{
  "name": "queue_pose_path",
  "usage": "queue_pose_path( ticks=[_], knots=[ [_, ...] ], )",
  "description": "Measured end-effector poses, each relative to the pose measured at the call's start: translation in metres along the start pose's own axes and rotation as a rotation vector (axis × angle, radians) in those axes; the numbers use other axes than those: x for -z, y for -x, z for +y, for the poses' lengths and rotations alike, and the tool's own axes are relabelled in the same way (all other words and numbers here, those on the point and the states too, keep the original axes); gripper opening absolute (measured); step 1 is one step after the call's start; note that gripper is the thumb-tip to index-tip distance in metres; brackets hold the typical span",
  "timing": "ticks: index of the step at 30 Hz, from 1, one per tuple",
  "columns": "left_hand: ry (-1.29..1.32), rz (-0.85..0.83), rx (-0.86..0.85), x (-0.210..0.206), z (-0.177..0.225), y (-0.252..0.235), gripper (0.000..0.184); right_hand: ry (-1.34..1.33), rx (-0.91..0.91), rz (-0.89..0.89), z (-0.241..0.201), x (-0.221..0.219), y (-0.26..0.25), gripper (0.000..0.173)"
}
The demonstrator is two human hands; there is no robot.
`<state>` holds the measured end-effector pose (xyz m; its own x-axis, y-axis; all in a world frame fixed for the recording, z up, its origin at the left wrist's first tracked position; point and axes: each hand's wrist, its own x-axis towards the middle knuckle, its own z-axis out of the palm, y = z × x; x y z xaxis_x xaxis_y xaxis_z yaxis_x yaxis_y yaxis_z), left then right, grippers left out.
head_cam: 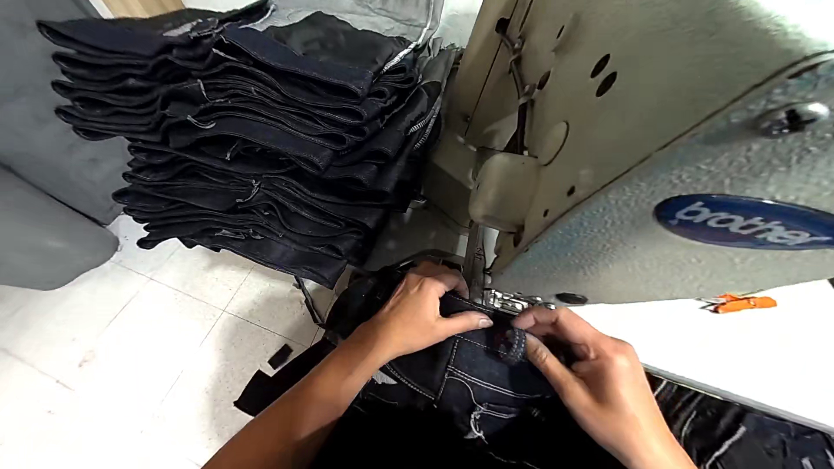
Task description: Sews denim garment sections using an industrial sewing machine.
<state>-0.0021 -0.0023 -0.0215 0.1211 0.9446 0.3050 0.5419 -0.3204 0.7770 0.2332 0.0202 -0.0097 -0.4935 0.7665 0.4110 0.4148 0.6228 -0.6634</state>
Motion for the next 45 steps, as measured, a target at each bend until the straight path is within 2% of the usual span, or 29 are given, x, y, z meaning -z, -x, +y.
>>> queue_pose_path(
  ticks=[2,4,5,8,9,11,14,20,22,24,25,26,28,29,30,32,34,37,38,40,43,45],
  knots=[
    [-0.179,0.115,-0.018,-0.001,0.011,0.005,0.040,0.137,0.047,0.033,0.001,0.001,-0.005,0.019],
    [-0.314,0.205,-0.015,-0.003,0.027,0.015,0.037,0.288,0.114,0.081,0.000,-0.002,-0.009,0.018],
    [-0.252,0.162,0.032,-0.003,0.038,0.021,0.029,0.324,0.135,0.091,0.001,-0.003,-0.010,0.018],
    [0.290,-0.146,0.290,-0.004,0.064,0.036,0.030,0.395,0.204,0.109,0.002,-0.006,-0.010,0.018],
    [0.433,-0.170,0.350,-0.009,0.065,0.039,0.029,0.414,0.224,0.123,0.003,-0.007,-0.010,0.018],
    [0.622,-0.098,0.424,-0.018,0.063,0.041,0.024,0.434,0.260,0.154,0.004,-0.011,-0.008,0.016],
    [0.688,-0.001,0.433,-0.025,0.058,0.040,0.022,0.423,0.282,0.186,0.006,-0.015,-0.006,0.013],
    [0.687,0.069,0.404,-0.032,0.055,0.040,0.013,0.333,0.292,0.184,0.009,-0.014,-0.002,0.011],
    [0.737,0.090,0.441,-0.034,0.056,0.039,0.006,0.336,0.347,0.145,0.011,-0.012,0.001,0.018],
    [0.746,0.061,0.480,-0.031,0.058,0.037,0.013,0.377,0.378,0.095,0.011,-0.010,0.004,0.027],
    [0.676,0.033,0.441,-0.029,0.056,0.038,0.017,0.399,0.379,0.075,0.011,-0.008,0.006,0.030],
    [0.514,0.023,0.322,-0.029,0.052,0.040,0.020,0.414,0.372,0.057,0.011,-0.006,0.007,0.032],
    [-0.046,0.155,-0.107,-0.030,0.032,0.045,0.025,0.417,0.346,0.035,0.012,-0.002,0.008,0.034],
    [-0.277,0.239,-0.327,-0.027,0.021,0.043,0.021,0.402,0.323,0.028,0.013,-0.001,0.008,0.034],
    [-0.397,0.269,-0.504,-0.023,0.013,0.040,0.017,0.380,0.296,0.032,0.014,-0.001,0.008,0.034],
    [-0.524,0.217,-0.693,-0.017,0.005,0.031,0.019,0.313,0.222,0.045,0.017,-0.001,0.008,0.032],
    [-0.476,0.132,-0.713,-0.017,0.000,0.025,0.021,0.173,0.139,0.014,0.027,0.005,0.010,0.029],
    [-0.381,0.060,-0.607,-0.016,-0.001,0.024,0.024,-0.088,0.003,-0.099,0.048,0.020,0.020,0.031],
    [-0.388,0.060,-0.581,-0.017,-0.001,0.026,0.025,-0.101,-0.055,-0.092,0.053,0.021,0.024,0.037],
    [-0.416,0.084,-0.546,-0.022,0.001,0.027,0.025,-0.152,-0.145,-0.026,0.058,0.018,0.025,0.036],
    [-0.444,0.138,-0.479,-0.029,0.008,0.025,0.024,-0.116,-0.162,0.069,0.057,0.014,0.014,0.034],
    [-0.442,0.160,-0.464,-0.031,0.009,0.026,0.023,-0.112,-0.133,0.054,0.056,0.017,0.010,0.034]
  ],
)
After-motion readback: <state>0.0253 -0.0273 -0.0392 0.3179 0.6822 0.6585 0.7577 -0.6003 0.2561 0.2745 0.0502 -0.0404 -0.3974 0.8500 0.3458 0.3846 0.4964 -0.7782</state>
